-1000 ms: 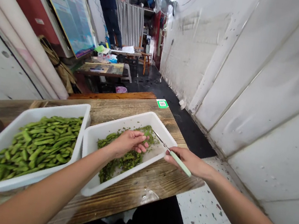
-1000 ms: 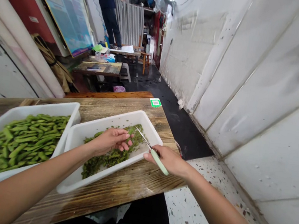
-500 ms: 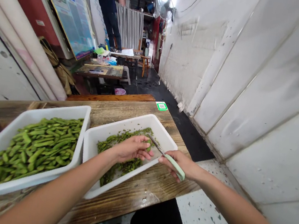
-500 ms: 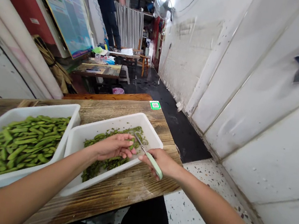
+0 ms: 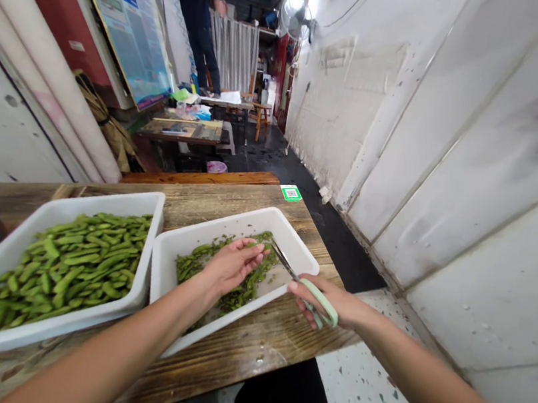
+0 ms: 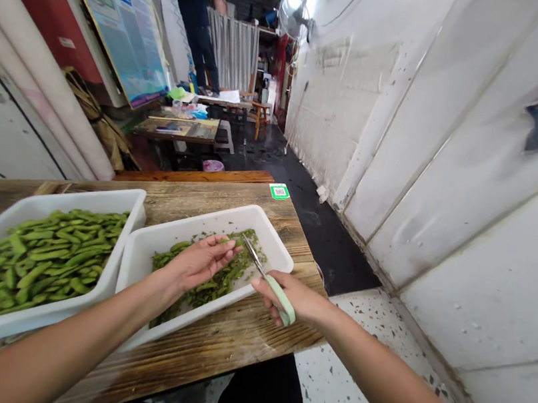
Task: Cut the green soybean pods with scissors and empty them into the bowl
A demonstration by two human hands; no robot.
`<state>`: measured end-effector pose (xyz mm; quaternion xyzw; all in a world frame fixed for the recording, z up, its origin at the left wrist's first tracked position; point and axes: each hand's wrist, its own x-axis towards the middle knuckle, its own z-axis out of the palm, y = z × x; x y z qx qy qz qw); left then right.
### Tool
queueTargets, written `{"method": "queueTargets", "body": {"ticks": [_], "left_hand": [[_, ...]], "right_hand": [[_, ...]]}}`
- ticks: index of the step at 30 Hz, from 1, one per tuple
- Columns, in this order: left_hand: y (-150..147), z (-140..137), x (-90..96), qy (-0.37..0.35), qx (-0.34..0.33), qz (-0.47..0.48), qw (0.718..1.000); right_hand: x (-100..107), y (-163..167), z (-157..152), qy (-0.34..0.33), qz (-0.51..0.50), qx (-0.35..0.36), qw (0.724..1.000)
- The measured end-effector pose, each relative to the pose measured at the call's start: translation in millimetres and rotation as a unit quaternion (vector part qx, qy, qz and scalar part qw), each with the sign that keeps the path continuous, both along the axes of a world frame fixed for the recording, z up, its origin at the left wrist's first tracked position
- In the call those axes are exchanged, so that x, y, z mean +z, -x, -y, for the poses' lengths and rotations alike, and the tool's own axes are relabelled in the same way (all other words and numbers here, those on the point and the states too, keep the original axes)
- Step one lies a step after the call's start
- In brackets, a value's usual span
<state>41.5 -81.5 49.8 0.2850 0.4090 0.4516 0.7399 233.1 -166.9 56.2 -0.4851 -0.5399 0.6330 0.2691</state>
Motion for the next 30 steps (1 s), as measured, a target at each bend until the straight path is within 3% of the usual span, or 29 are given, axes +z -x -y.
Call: {"method": "queueTargets", "body": {"ticks": [11, 17, 20, 23, 24, 25, 28, 29, 30], "left_hand": [[-3.7, 7.3, 1.8, 0.014, -0.007, -0.033, 0.999], [-4.3, 6.9, -1.2, 0.028, -0.004, -0.028, 0.999], [-0.6, 7.3, 1.3, -0.003, -0.017, -0.07, 0.997], [23.3, 4.9, 8.1, -0.112, 0.034, -0.183, 0.976], [39.0, 3.4, 11.5, -0.168, 0.081, -0.245, 0.951], [58.8, 1.8, 15.4, -0.23, 0.139, -0.32, 0.908], [134.8, -2.3, 28.4, -0.327, 0.295, -0.575, 0.69], [160.2, -3.1, 32.7, -0.314, 0.281, -0.653, 0.629], [182.1, -3.6, 36.6, -0.287, 0.266, -0.707, 0.589]], "right_hand": [[9.7, 3.3, 0.2, -0.029, 0.027, 0.016, 0.999], [-0.1, 6.3, -0.4, -0.011, 0.037, 0.006, 0.999], [-2.6, 6.0, -1.6, 0.002, 0.034, 0.005, 0.999], [-0.6, 0.9, -2.4, 0.002, 0.027, -0.005, 1.0], [0.5, -1.9, -2.5, 0.004, 0.021, -0.005, 1.0], [1.5, -5.2, -2.3, 0.007, 0.015, -0.002, 1.0], [3.5, -15.7, -1.2, 0.017, 0.005, 0.033, 0.999], [4.0, -18.4, -0.8, 0.013, 0.004, 0.047, 0.999], [4.6, -20.5, -0.4, 0.004, 0.005, 0.06, 0.998]]}}
